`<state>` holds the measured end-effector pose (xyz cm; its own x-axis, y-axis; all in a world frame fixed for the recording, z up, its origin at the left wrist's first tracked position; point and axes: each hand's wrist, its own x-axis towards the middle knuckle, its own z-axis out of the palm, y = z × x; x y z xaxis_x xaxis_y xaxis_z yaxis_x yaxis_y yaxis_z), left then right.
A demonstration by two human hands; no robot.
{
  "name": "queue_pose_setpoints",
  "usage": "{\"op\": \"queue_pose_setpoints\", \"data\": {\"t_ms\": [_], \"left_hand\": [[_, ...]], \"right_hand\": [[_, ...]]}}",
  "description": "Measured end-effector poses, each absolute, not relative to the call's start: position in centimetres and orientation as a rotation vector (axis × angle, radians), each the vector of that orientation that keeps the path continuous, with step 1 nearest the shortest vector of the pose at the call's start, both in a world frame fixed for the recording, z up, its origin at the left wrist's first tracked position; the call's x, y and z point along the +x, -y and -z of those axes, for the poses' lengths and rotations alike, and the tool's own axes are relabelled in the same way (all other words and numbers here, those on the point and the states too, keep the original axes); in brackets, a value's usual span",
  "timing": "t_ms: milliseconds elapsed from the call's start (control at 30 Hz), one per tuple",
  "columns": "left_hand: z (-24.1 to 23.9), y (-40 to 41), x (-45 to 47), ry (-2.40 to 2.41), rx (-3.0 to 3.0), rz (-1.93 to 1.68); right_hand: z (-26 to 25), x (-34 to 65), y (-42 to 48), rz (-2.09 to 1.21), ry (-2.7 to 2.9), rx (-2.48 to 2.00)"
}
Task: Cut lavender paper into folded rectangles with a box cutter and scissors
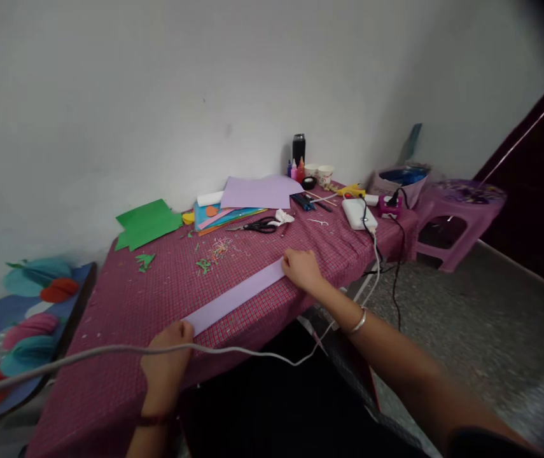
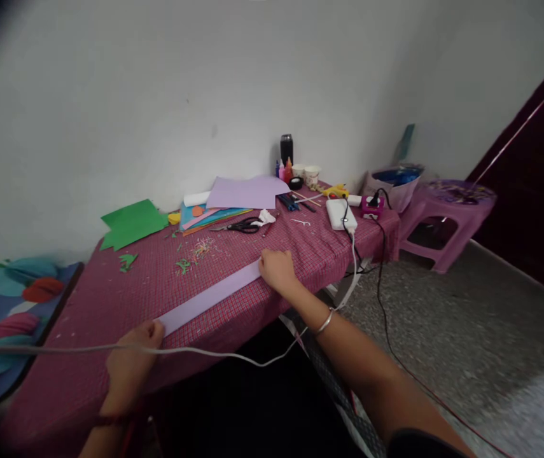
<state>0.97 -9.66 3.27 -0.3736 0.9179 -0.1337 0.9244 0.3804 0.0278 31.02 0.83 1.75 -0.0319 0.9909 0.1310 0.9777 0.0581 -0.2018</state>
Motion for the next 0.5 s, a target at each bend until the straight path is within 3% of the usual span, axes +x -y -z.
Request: {"op": "queue_pose_setpoints", "data": {"t_ms": [300,400,500], "left_hand": [[-3.22,9.45,0.77,-2.529,1.936,0.227],[-3.31,9.53,1.07,-2.525,2.371,0.137],[-3.29,9.09,1.48,-2.166,2.835,0.076]], "right_hand": [[-1.91,30.85,-0.83,-0.084,2.107,-2.005],[-1.94,30.86,-0.83,-0.074,2.109,-1.999],[-1.97,30.87,-0.79,-0.072,2.112,-1.997]]}}
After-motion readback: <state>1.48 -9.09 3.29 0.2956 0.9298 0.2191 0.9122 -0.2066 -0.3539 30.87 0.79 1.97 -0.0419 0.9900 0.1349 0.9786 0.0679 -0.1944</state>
